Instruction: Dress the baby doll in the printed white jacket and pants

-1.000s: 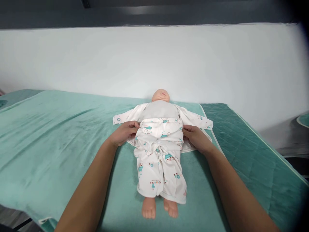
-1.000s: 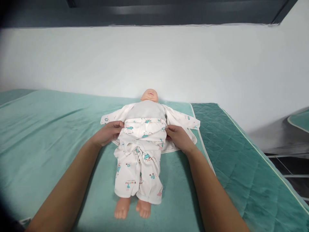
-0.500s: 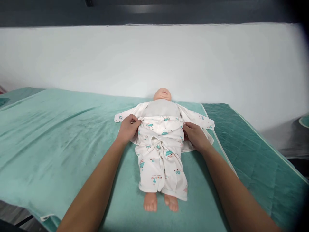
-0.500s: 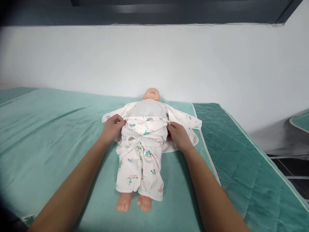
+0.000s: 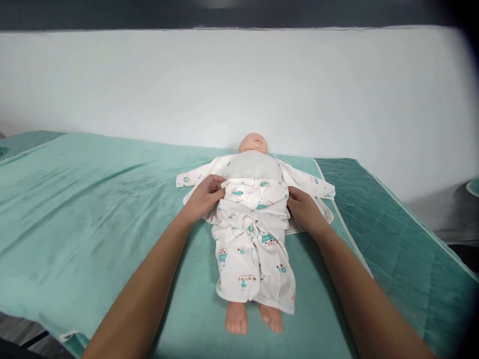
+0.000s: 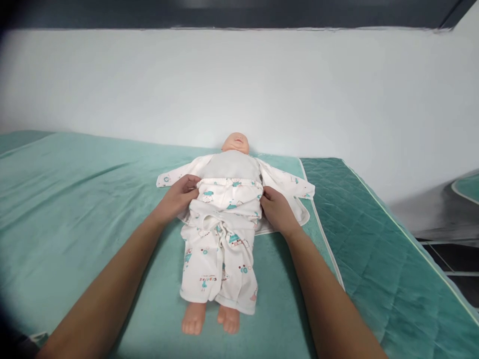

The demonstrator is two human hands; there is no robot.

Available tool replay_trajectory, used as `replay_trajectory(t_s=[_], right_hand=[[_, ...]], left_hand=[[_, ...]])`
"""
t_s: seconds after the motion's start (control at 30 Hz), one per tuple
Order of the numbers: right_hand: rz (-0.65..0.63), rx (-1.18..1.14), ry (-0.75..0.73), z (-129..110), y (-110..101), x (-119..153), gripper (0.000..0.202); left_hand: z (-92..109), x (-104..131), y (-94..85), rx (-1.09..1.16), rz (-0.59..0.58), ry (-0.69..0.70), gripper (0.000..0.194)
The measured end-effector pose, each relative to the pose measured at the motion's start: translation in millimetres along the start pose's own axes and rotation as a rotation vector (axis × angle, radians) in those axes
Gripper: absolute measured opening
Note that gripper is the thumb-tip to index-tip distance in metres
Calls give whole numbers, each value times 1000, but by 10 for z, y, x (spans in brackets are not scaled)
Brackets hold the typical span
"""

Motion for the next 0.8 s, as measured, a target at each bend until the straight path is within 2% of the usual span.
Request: replay_trajectory(t_s=[0.1, 0.57, 0.8], right_hand=[[-6, 1, -8, 7, 2, 2, 9], [-8, 76, -26, -39, -5, 1, 11], [-13, 59, 9, -66, 15, 26, 14]], left_hand=[[10, 8, 16, 6, 5, 11, 20], [43, 20, -47, 16, 54, 118, 27], [52, 28, -76, -7, 122, 88, 31]])
Point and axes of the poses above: each hand's wrist, its own x-axis away from the middle knuckle, its own y-axis out of the palm, z = x × y, the point moved 9 cm from there along -x, towards the middle knuckle, and after that the axes turned 7 degrees about -y, right-handed, at the moved point
